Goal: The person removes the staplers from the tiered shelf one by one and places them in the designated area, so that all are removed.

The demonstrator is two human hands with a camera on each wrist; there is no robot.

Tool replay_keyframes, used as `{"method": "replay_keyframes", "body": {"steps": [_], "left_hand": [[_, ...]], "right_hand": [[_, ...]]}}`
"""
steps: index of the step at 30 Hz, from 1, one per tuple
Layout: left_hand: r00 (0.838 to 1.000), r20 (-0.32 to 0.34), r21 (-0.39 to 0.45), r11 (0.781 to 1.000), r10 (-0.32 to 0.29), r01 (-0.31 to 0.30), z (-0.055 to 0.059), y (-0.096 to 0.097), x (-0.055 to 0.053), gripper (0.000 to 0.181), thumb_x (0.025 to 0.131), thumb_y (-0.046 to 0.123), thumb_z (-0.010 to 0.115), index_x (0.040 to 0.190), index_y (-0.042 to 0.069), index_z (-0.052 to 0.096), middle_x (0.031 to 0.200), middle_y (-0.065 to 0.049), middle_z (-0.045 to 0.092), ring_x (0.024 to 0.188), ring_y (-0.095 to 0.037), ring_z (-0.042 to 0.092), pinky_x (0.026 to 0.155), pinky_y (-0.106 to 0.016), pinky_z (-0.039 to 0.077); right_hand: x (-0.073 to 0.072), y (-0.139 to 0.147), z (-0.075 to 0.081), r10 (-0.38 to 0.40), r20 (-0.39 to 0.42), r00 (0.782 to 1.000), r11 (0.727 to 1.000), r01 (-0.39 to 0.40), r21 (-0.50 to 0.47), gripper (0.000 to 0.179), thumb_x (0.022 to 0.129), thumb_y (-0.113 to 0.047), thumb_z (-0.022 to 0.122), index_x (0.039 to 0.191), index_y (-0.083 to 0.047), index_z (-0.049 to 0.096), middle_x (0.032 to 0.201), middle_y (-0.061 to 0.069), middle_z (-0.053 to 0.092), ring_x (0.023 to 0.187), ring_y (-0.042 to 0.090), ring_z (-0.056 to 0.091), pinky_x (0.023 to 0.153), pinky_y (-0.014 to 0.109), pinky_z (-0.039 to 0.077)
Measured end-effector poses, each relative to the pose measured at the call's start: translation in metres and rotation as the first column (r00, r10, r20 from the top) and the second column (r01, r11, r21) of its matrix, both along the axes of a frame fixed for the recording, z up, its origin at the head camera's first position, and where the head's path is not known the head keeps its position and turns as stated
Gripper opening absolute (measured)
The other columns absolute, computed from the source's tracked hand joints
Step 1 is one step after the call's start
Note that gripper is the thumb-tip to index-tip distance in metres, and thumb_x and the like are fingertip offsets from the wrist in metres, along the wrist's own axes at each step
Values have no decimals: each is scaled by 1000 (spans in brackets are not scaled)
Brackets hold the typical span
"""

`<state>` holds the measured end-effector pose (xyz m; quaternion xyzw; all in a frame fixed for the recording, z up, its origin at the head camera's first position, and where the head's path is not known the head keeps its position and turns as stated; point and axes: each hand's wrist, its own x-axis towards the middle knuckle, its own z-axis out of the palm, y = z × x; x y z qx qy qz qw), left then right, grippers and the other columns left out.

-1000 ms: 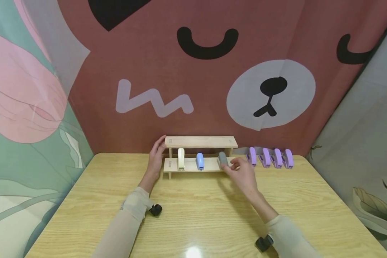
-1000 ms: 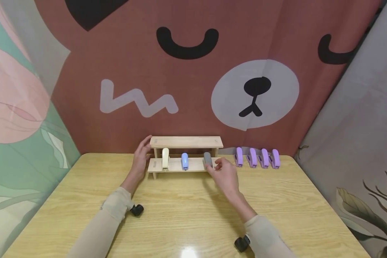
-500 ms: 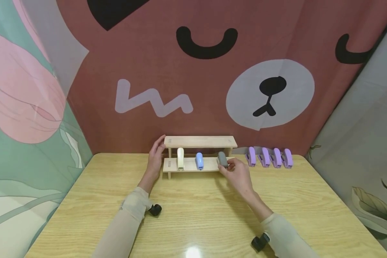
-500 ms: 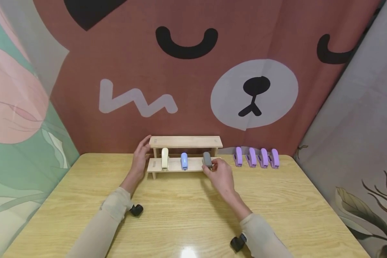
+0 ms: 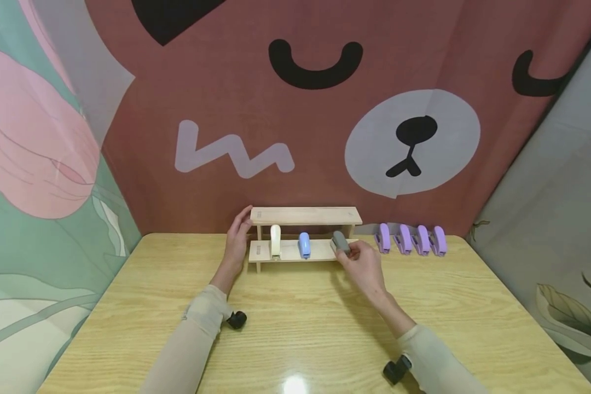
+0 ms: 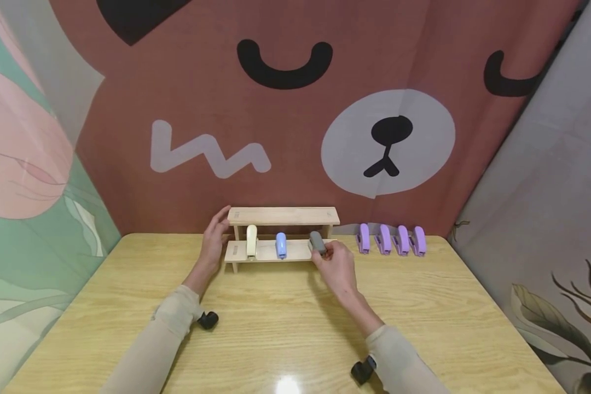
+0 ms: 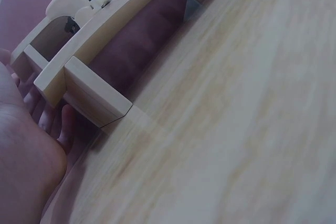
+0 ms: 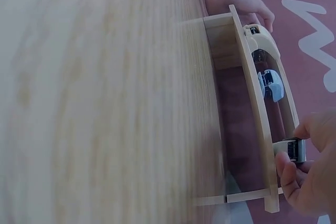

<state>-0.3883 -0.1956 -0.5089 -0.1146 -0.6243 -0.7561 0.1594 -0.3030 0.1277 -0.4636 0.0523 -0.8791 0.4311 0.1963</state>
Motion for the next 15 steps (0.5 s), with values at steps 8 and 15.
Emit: {"method": "replay_keyframes", "body": {"steps": [8, 15], "left_hand": [[998, -5, -42, 998, 55, -56, 0, 2, 0, 43, 108, 31, 51, 150, 21, 53, 148, -3, 52, 133, -24, 47, 106, -57, 38], [999, 0, -46, 998, 48, -48, -1, 0, 0, 43, 109, 30, 50, 151, 21, 52, 150, -3, 49, 133, -24, 45, 108, -56, 36]], "right_hand": [[1, 2, 8, -17, -9, 1000, 999, 16, -41, 26, 91, -16, 74, 106, 5, 72, 83, 11, 69, 72, 22, 64, 61, 28, 54], [4, 4, 19, -43, -18, 999, 997, 42, -67, 27, 91, -17, 73, 110, 2, 73, 87, 11, 70, 75, 23, 64, 61, 29, 54]]}}
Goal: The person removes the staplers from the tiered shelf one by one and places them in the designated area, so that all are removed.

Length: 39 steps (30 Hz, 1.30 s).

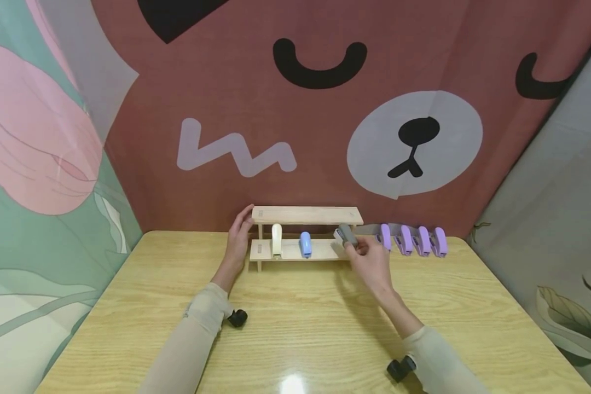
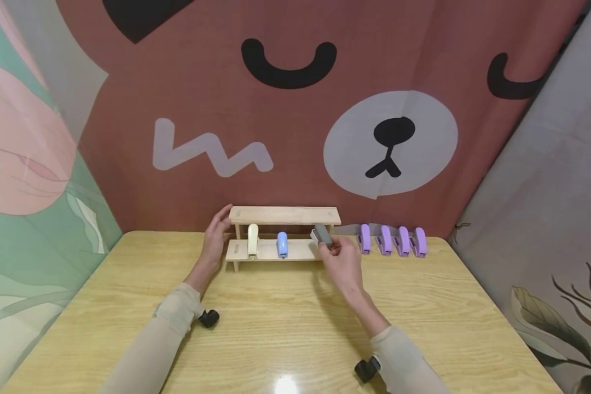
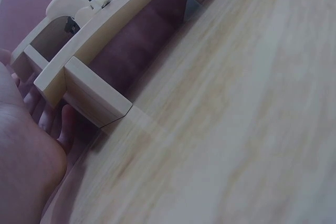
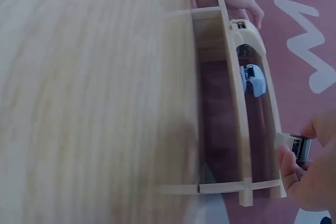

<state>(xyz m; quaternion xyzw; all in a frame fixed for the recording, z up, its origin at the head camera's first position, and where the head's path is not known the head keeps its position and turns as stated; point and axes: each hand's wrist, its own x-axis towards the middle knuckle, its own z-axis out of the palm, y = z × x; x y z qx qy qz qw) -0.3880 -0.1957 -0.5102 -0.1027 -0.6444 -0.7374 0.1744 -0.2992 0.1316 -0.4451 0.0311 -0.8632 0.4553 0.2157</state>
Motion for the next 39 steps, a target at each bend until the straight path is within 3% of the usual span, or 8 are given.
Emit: {"method": "replay_keyframes", "body": {"steps": [5, 13, 18, 24, 34, 39], "left_hand": [[999, 0, 1, 999, -34, 34, 4, -1, 2, 45, 110, 25, 48, 154, 14, 47, 155, -8, 44, 138, -29, 41, 112, -58, 31], [997, 8, 16, 997, -74, 74, 24, -1, 21, 47, 109, 17, 47, 154, 2, 43, 151, -22, 44, 125, -26, 47, 105, -65, 35], [995, -6, 63, 993, -97, 97, 11, -1, 10, 47, 110, 19, 46, 155, 6, 42, 151, -21, 43, 121, -23, 47, 103, -70, 32], [998, -3, 61, 996, -61, 61, 1, 0, 1, 46, 110, 25, 48, 155, 13, 46, 149, -12, 48, 124, -23, 48, 103, -66, 35], [999, 3, 48, 998, -33, 32, 0, 3, 1, 43, 109, 26, 49, 152, 19, 51, 145, -5, 53, 126, -24, 50, 103, -65, 37], [999, -7, 56, 997, -53, 53, 1, 1, 1, 45, 110, 27, 48, 153, 17, 48, 149, -7, 51, 127, -22, 50, 104, -65, 35]], "right_hand": [[2, 4, 7, -9, 5, 1000, 1000, 9, -28, 26, 92, -16, 73, 110, 3, 71, 88, 12, 70, 75, 23, 64, 60, 27, 52], [5, 14, 19, -24, -50, 998, 999, 22, -29, 29, 96, -18, 68, 115, 4, 70, 89, 13, 72, 72, 22, 67, 60, 26, 51], [4, 21, 23, -33, -47, 998, 997, 29, -74, 31, 100, -19, 64, 120, 4, 67, 94, 13, 72, 77, 27, 70, 59, 25, 49], [3, 29, 28, -40, 33, 999, 990, 44, -132, 34, 103, -24, 59, 125, 3, 61, 92, 14, 72, 85, 34, 70, 59, 23, 47], [3, 50, 37, -15, 63, 998, 972, 29, -234, 39, 99, -22, 65, 125, 6, 59, 94, 21, 72, 73, 11, 69, 61, 21, 54], [0, 63, 41, -29, 110, 994, 950, 61, -305, 41, 98, -22, 67, 126, 7, 59, 103, 21, 68, 78, 11, 71, 67, 20, 54]]}}
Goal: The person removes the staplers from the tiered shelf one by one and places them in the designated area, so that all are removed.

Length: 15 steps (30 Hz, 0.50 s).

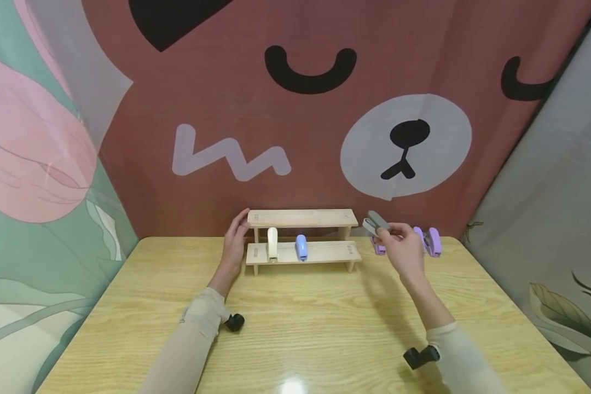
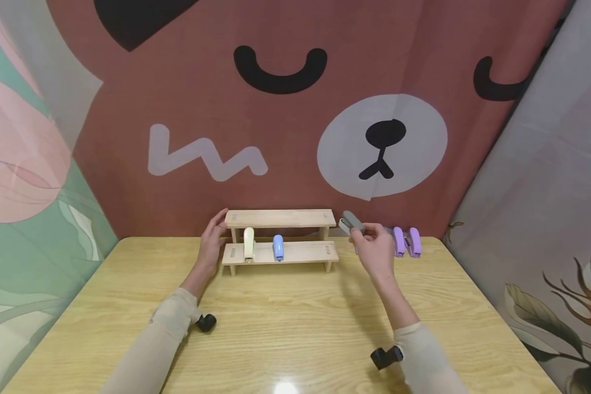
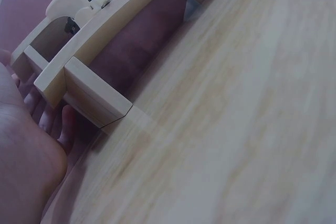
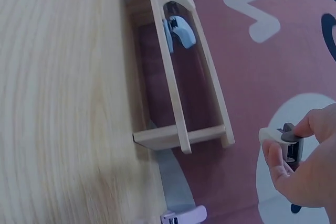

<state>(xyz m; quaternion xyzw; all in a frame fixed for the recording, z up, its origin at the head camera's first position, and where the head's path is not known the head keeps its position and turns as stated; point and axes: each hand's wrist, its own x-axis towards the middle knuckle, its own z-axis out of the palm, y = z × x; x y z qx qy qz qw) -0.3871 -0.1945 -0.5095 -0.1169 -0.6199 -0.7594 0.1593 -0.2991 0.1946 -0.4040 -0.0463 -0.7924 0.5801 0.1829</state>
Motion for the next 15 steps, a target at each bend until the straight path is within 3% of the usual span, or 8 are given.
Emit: {"method": "replay_keyframes", "body": {"steps": [7, 12, 15], "left_hand": [[999, 16, 13, 999, -35, 35, 9, 0, 5, 45, 110, 17, 45, 155, 8, 43, 148, -14, 49, 120, -20, 53, 104, -65, 34], [999, 11, 12, 999, -39, 39, 6, -2, 2, 47, 110, 15, 44, 156, 5, 40, 149, -18, 47, 118, -18, 53, 104, -65, 34], [999, 5, 23, 999, -35, 35, 3, -1, 1, 46, 110, 19, 46, 155, 9, 43, 149, -16, 48, 121, -20, 52, 105, -67, 31]], "right_hand": [[-1, 18, 3, -4, 56, 998, 997, 9, -81, 46, 96, -24, 72, 132, 1, 59, 109, 9, 66, 97, 18, 67, 78, 21, 53], [-2, 29, 2, -7, 95, 995, 992, 19, -126, 43, 94, -17, 74, 133, -4, 59, 122, 5, 55, 106, 14, 54, 77, 23, 50], [-2, 33, 1, 8, 91, 996, 983, 9, -184, 42, 95, -9, 71, 133, -2, 57, 123, 8, 51, 104, 13, 55, 78, 21, 49]]}}
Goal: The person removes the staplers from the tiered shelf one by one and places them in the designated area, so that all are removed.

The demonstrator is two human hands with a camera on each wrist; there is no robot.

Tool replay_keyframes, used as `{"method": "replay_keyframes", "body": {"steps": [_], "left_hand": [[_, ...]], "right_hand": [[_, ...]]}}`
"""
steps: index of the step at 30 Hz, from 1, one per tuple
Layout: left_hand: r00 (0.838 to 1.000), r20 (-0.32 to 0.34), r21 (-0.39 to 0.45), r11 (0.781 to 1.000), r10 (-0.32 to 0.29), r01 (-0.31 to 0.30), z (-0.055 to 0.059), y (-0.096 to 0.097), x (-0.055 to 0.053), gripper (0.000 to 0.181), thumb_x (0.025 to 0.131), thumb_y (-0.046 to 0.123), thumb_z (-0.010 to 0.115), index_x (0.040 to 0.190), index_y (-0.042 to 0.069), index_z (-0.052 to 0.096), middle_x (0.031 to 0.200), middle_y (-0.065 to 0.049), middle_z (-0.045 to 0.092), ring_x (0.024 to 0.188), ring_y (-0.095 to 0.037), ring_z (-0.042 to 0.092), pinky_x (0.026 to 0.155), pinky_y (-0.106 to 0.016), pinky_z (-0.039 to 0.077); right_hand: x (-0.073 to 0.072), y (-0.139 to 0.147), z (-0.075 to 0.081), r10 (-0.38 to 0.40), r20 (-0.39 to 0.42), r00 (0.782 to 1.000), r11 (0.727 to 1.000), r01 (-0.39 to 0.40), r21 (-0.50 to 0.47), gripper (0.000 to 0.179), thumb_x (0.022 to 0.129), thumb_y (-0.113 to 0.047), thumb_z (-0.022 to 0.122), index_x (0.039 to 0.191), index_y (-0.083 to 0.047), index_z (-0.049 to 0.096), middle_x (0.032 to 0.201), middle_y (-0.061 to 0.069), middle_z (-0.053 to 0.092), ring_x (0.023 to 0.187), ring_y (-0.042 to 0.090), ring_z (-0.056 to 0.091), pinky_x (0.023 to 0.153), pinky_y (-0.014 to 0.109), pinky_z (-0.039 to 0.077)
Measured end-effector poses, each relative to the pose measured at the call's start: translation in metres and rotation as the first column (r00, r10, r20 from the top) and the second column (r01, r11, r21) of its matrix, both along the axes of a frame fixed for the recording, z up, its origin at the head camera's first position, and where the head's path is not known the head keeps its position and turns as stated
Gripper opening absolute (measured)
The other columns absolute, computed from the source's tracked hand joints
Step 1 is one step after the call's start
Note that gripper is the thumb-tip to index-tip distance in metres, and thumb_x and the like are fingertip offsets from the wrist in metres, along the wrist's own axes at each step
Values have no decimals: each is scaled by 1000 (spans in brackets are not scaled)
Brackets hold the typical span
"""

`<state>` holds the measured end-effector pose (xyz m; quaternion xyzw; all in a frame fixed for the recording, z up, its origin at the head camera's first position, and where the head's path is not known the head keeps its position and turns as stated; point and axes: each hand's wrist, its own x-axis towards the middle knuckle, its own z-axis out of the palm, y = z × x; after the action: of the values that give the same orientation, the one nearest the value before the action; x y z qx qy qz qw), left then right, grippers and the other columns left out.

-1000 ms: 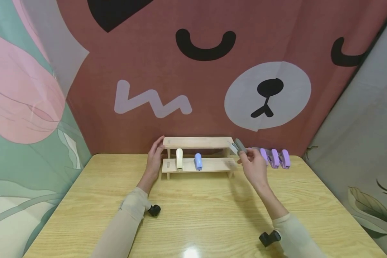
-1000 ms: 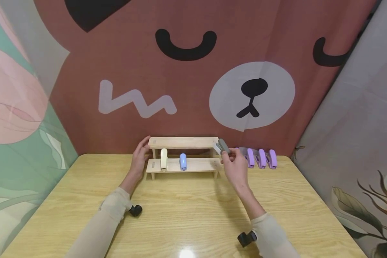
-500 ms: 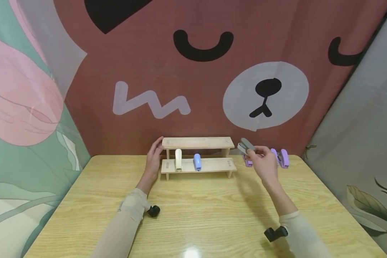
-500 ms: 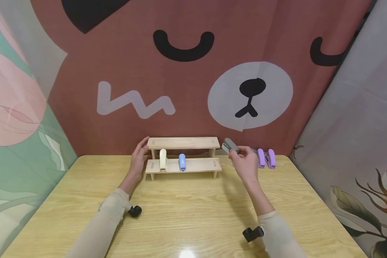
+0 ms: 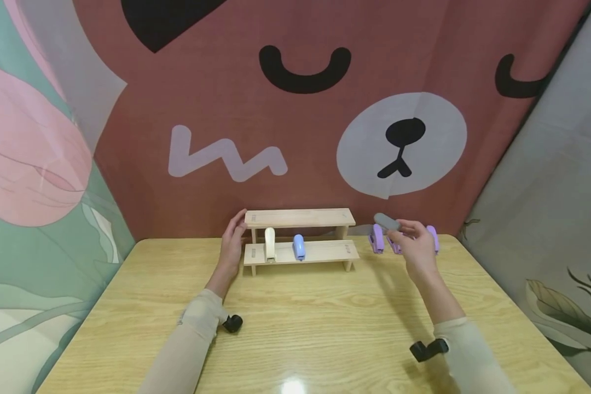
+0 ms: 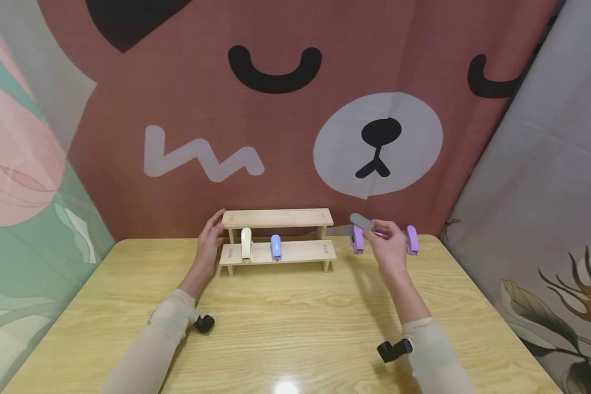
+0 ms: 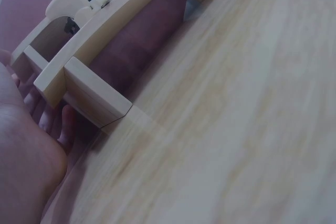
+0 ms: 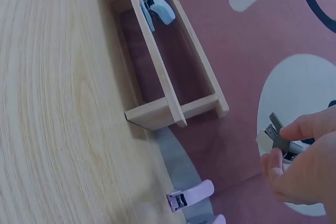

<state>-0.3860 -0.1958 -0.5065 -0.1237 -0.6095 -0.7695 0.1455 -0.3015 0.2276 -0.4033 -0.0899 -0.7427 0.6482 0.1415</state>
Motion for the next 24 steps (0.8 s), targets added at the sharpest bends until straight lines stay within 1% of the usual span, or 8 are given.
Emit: {"method": "replay_keyframes", "body": {"steps": [2, 4, 9, 11, 14, 18, 22, 24], "left_hand": [[1000, 1, -2, 1000, 6, -6, -2, 0, 0, 46, 110, 22, 47, 155, 13, 45, 148, -13, 50, 123, -22, 51, 106, -66, 32], [1000, 2, -13, 1000, 22, -22, -3, 1, 0, 45, 110, 26, 49, 154, 16, 47, 148, -10, 51, 126, -23, 50, 106, -64, 33], [998, 1, -52, 997, 63, -63, -4, 1, 0, 45, 108, 32, 51, 152, 21, 51, 147, -4, 52, 131, -22, 47, 108, -59, 35], [998, -2, -56, 996, 67, -67, -4, 1, 0, 45, 108, 32, 51, 152, 21, 51, 147, -3, 52, 132, -23, 47, 108, -59, 34], [998, -5, -52, 997, 65, -65, -4, 1, 0, 45, 108, 31, 50, 152, 20, 50, 147, -4, 52, 132, -23, 47, 108, -60, 34], [998, -4, -43, 997, 59, -59, -4, 2, -1, 45, 109, 30, 50, 152, 19, 49, 147, -5, 52, 130, -22, 49, 106, -61, 35], [999, -10, -26, 999, 46, -46, -4, 2, -1, 46, 109, 29, 50, 153, 17, 49, 147, -7, 52, 126, -22, 51, 104, -63, 36], [999, -14, -19, 999, 42, -43, -4, 2, 0, 45, 109, 28, 50, 153, 16, 49, 146, -8, 53, 124, -22, 52, 103, -63, 36]], "right_hand": [[-1, 2, -1, 7, -12, 1000, 999, -7, -44, 41, 96, -5, 70, 134, 0, 55, 121, 10, 49, 101, 12, 58, 83, 20, 49], [-2, 4, -2, 14, -36, 999, 994, -18, -110, 41, 96, 0, 66, 135, 3, 52, 121, 13, 48, 100, 13, 62, 90, 23, 51], [-7, 6, -6, 23, -90, 996, 958, -47, -282, 40, 97, 10, 59, 135, 7, 46, 122, 18, 43, 95, 18, 69, 102, 37, 46], [-9, 6, -6, 15, -100, 995, 946, -46, -322, 36, 97, 10, 58, 132, 4, 48, 121, 17, 42, 94, 16, 68, 102, 36, 46], [-10, 9, -7, 9, -121, 993, 904, -59, -423, 26, 99, 7, 56, 124, 1, 49, 120, 14, 42, 96, 15, 64, 99, 31, 49], [-13, 14, -9, -49, -131, 990, 831, -32, -556, 13, 100, 0, 60, 113, 2, 55, 115, 14, 47, 90, 17, 63, 85, 25, 54], [-15, 20, -10, -106, -110, 988, 806, 20, -592, 8, 100, -3, 64, 105, 0, 60, 113, 13, 50, 86, 18, 62, 76, 23, 55], [-15, 23, -9, -108, -99, 989, 817, 31, -575, 7, 100, -3, 62, 106, -1, 59, 115, 12, 49, 88, 18, 61, 75, 23, 54]]}}
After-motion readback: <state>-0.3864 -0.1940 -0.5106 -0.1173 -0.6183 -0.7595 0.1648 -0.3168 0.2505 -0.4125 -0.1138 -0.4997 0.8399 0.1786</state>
